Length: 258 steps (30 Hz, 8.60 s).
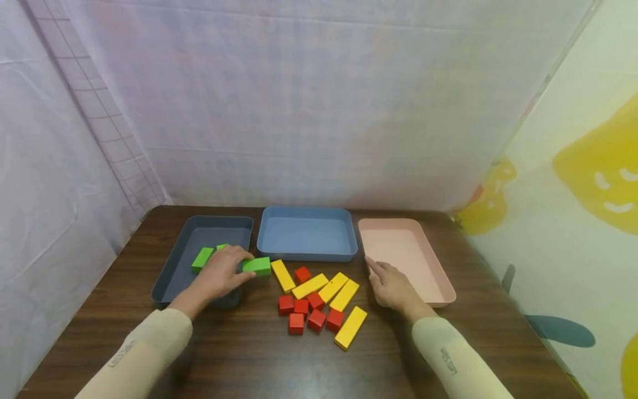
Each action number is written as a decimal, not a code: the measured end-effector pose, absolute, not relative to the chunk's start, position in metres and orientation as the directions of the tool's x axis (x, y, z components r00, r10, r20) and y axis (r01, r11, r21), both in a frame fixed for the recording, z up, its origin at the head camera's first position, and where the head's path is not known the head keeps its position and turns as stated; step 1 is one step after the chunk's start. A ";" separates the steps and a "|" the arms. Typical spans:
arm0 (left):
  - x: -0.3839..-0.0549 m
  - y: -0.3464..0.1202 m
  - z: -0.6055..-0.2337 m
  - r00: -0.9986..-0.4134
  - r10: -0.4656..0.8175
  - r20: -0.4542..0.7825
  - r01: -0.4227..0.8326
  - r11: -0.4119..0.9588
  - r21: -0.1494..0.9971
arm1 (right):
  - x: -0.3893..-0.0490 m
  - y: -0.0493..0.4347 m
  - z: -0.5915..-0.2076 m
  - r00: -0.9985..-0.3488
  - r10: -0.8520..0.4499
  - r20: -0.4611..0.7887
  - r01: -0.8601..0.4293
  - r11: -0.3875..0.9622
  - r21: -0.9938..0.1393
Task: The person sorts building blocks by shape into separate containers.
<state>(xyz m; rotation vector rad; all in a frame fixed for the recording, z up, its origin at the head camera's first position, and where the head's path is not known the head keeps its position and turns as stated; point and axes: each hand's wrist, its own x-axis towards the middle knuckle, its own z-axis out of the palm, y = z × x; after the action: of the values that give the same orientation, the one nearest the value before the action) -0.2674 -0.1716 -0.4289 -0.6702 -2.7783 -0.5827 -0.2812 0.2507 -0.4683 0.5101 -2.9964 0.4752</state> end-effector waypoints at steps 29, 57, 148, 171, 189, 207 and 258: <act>-0.270 -0.257 -0.436 -0.887 -0.364 0.285 -0.209 0.865 0.455 | -0.283 0.251 -0.471 -0.952 -0.291 0.100 -0.307 0.904 -0.299; -0.281 -0.185 -0.444 -0.919 0.220 0.327 0.318 0.905 0.284 | -0.280 0.249 -0.472 -0.943 -0.299 0.143 -0.329 0.893 -0.305; -0.288 -0.143 -0.468 -0.955 0.295 -0.040 0.278 0.932 0.232 | -0.227 0.251 -0.447 -0.434 -0.873 0.223 -0.900 0.428 -0.075; -0.290 -0.145 -0.468 -0.959 0.281 -0.037 0.266 0.937 0.226 | -0.324 0.217 -0.428 -0.784 -0.519 0.342 -0.580 0.809 -0.102; -0.294 -0.144 -0.468 -0.959 0.279 -0.044 0.263 0.939 0.220 | -0.359 0.160 -0.443 -0.871 -0.438 0.223 -0.470 0.875 -0.116; -0.293 -0.146 -0.470 -0.962 0.269 -0.050 0.253 0.945 0.205 | -0.360 0.124 -0.437 -0.881 -0.453 0.135 -0.472 0.861 -0.188; -0.295 -0.149 -0.472 -0.956 0.288 -0.048 0.272 0.937 0.220 | -0.304 0.200 -0.429 -0.716 -0.690 0.103 -0.688 0.673 -0.272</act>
<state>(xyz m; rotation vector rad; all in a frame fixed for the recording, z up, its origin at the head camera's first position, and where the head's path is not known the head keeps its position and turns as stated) -0.2950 -0.1488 -0.4717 -0.4590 -3.1701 -0.3416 -0.3035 0.2004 -0.4287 1.1862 -2.8810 0.4626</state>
